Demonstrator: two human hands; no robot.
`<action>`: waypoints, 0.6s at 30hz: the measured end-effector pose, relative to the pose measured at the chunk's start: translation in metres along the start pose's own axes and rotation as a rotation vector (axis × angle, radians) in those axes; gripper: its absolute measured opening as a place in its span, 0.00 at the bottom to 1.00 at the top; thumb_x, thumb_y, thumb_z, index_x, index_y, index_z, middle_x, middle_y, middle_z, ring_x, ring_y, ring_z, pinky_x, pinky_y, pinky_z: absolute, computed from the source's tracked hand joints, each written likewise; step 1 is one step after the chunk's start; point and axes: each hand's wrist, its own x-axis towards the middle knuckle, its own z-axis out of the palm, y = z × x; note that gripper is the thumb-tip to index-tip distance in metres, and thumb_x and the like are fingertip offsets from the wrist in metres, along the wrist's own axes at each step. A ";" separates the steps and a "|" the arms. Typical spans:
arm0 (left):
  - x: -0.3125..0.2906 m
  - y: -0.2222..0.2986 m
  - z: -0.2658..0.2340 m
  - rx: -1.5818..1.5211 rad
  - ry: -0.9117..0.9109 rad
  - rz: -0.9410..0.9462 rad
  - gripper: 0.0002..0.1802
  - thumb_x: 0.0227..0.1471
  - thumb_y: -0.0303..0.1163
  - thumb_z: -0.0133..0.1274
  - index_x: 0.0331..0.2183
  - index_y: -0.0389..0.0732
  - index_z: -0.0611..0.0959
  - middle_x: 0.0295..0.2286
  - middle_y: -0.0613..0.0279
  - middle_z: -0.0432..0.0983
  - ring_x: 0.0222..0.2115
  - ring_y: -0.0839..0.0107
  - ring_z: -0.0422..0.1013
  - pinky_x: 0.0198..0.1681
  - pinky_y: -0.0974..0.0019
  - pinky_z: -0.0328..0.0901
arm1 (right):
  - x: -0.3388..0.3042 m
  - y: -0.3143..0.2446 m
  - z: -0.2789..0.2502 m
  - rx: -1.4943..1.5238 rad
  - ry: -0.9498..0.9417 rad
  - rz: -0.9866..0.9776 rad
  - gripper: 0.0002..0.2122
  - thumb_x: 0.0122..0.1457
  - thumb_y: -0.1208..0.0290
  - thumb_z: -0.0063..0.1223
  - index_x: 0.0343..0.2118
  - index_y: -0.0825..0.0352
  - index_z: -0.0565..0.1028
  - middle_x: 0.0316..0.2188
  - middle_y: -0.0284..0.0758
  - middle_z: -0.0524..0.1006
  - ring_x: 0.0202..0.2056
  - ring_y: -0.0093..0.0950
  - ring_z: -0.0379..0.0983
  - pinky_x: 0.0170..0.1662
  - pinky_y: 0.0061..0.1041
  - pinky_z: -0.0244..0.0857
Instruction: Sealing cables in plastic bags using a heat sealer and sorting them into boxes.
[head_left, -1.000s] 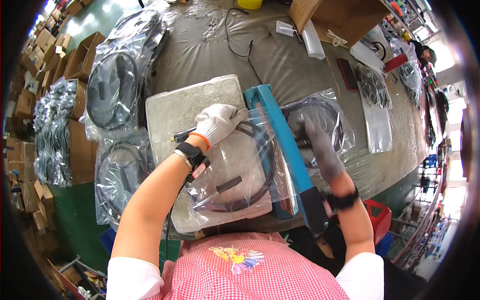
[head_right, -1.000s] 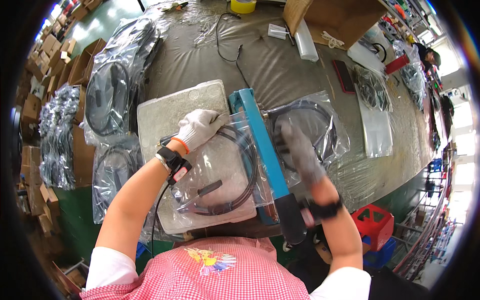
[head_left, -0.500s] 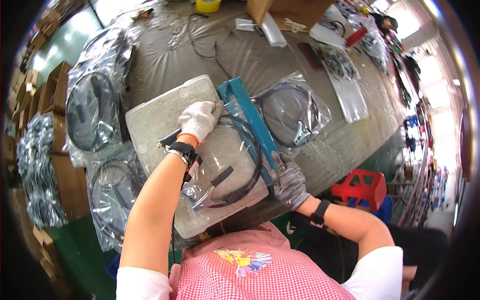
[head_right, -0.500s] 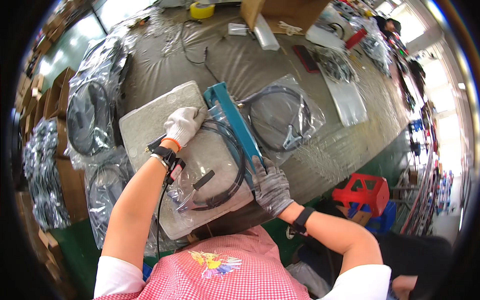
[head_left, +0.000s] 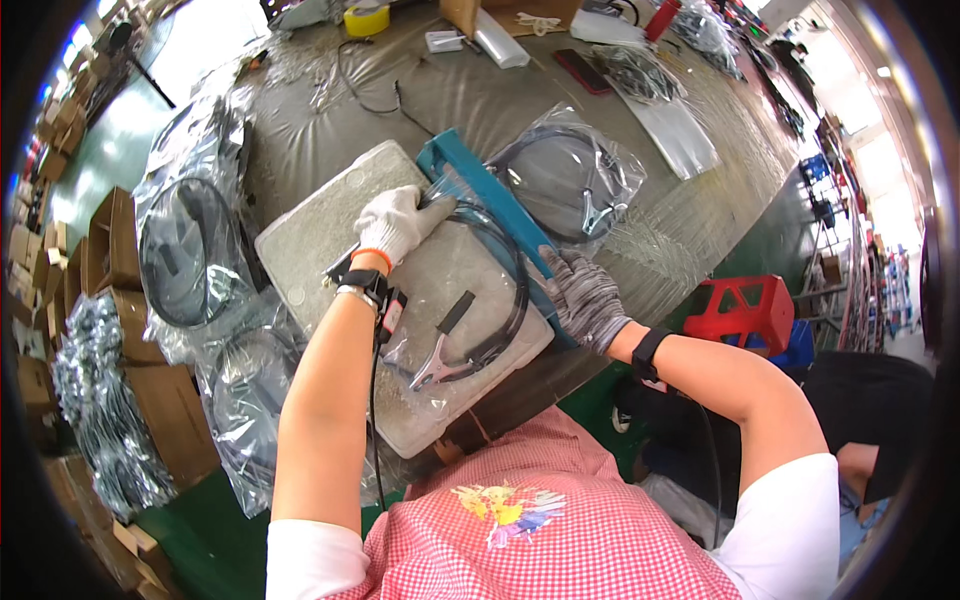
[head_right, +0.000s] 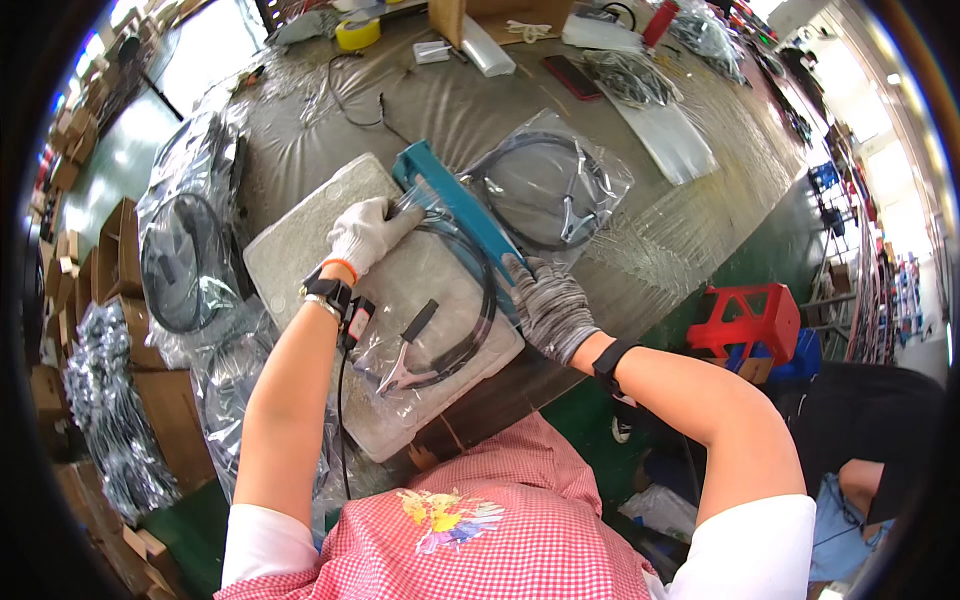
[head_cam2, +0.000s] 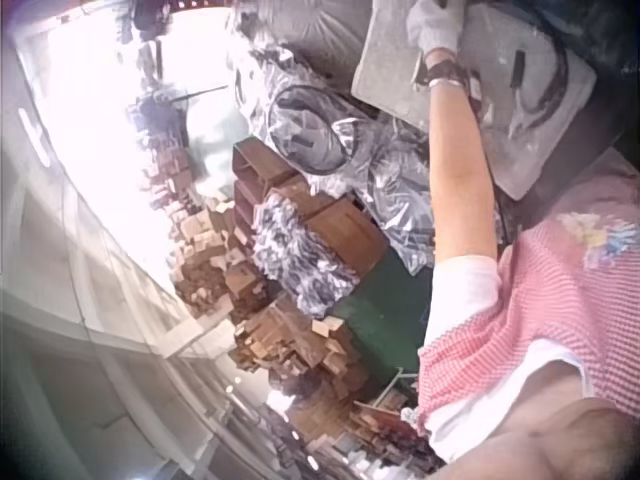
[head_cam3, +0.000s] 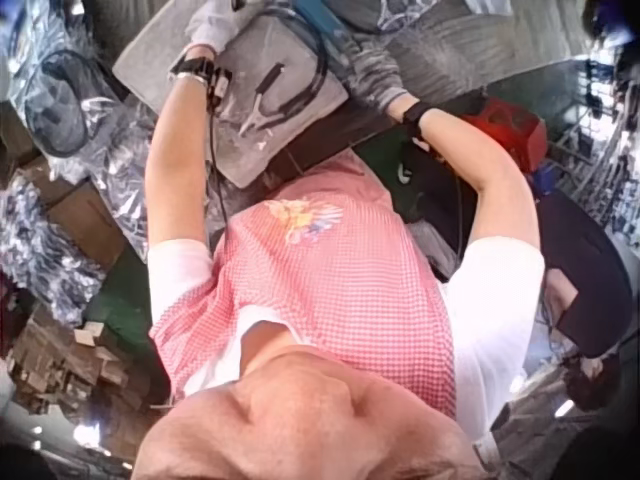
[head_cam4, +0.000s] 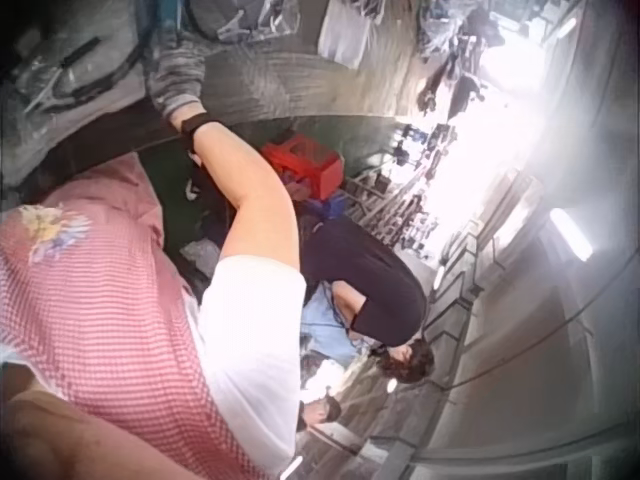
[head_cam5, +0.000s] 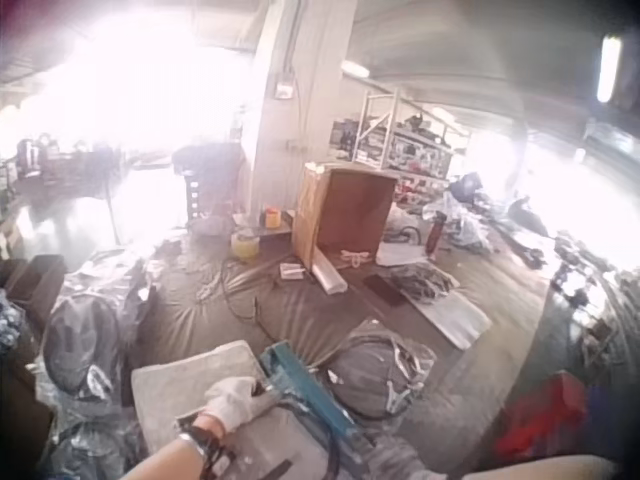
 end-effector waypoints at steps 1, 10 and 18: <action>0.002 0.001 0.003 0.016 0.000 0.017 0.34 0.45 0.64 0.46 0.33 0.39 0.82 0.33 0.48 0.77 0.38 0.54 0.73 0.43 0.56 0.64 | 0.000 0.000 -0.001 0.004 0.015 0.016 0.24 0.56 0.68 0.42 0.56 0.65 0.61 0.44 0.50 0.69 0.43 0.45 0.68 0.46 0.40 0.62; 0.014 0.012 0.021 0.078 0.065 -0.054 0.31 0.48 0.62 0.43 0.28 0.43 0.82 0.27 0.48 0.77 0.33 0.51 0.72 0.38 0.56 0.64 | -0.003 0.003 -0.005 0.074 -0.048 0.044 0.24 0.54 0.68 0.41 0.56 0.66 0.62 0.46 0.51 0.68 0.45 0.44 0.67 0.48 0.39 0.61; 0.012 0.020 0.026 0.149 0.145 -0.128 0.34 0.49 0.64 0.40 0.28 0.42 0.83 0.29 0.49 0.77 0.36 0.52 0.73 0.40 0.57 0.65 | 0.001 0.003 -0.009 0.061 -0.081 0.015 0.26 0.53 0.70 0.39 0.57 0.67 0.60 0.45 0.53 0.68 0.44 0.45 0.67 0.47 0.42 0.61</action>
